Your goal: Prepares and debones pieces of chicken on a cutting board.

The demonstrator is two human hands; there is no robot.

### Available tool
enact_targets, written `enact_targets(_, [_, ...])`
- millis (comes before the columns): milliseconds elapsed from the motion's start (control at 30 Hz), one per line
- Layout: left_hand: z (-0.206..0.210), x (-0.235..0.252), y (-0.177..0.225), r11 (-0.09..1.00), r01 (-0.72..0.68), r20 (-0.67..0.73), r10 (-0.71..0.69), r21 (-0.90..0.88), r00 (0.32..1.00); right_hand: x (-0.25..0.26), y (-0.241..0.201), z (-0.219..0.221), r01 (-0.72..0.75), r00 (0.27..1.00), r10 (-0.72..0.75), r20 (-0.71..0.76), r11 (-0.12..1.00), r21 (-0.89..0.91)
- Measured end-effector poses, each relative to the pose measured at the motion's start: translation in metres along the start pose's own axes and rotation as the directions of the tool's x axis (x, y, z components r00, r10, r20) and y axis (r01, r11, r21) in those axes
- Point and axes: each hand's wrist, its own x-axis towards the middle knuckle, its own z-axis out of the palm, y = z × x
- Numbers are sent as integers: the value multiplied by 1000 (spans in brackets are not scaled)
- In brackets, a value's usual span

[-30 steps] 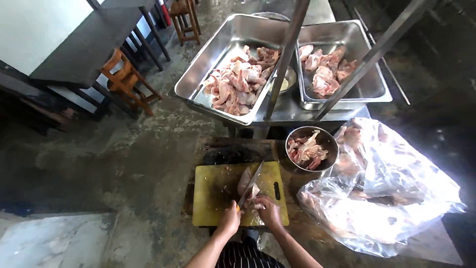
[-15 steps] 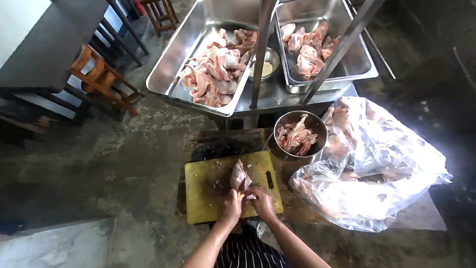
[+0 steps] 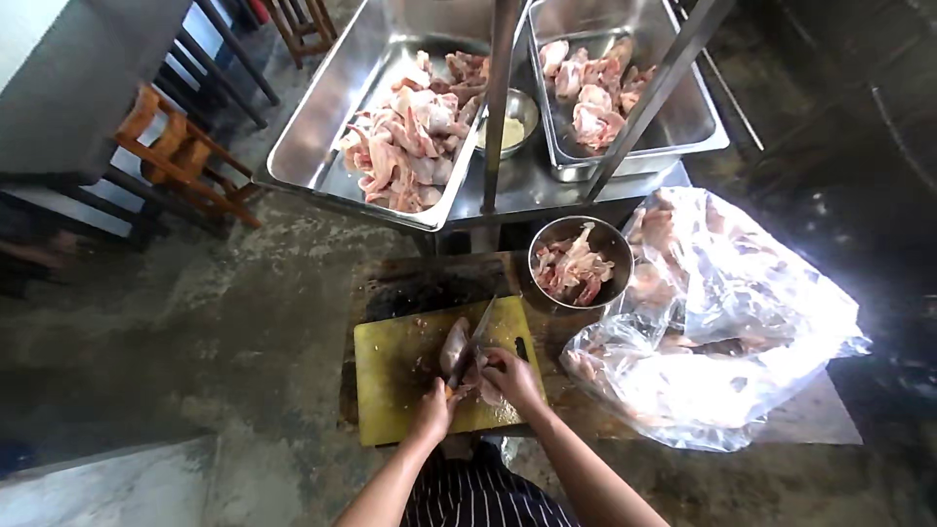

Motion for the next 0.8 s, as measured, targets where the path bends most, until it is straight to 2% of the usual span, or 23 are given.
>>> enact_targets(133, [-1,1,-1,1000,17,12,-17,-7,1000,18,-5,10,112,993,-106,43,975,-194])
enact_targets(300, [-2,4,0,999,30,-5,-30,-37,1000,14,-8,21,148,988,-155,-7,950,-275])
enact_targets(400, [-5,2,2,999,35,1,-35,-16,999,13,-13,28,110,988,-137,-67,944,-310])
enact_targets(533, [-1,6,-1,999,25,-6,-26,-24,1000,18,-25,29,-9,996,-20,-82,941,-338])
enact_targets(600, [-3,6,-2,999,25,7,-25,-31,1000,22,-27,27,-65,989,32,-143,971,-232])
enact_targets(667, [-5,6,-2,999,26,22,-25,-35,999,26,-21,26,-108,975,106,-197,994,1])
enact_targets(733, [-5,6,-2,999,30,23,-29,-37,999,29,-8,24,-162,967,190,-168,972,167])
enact_targets(800, [-4,7,-3,999,26,24,-25,-42,999,25,-2,18,-192,965,226,-135,956,223])
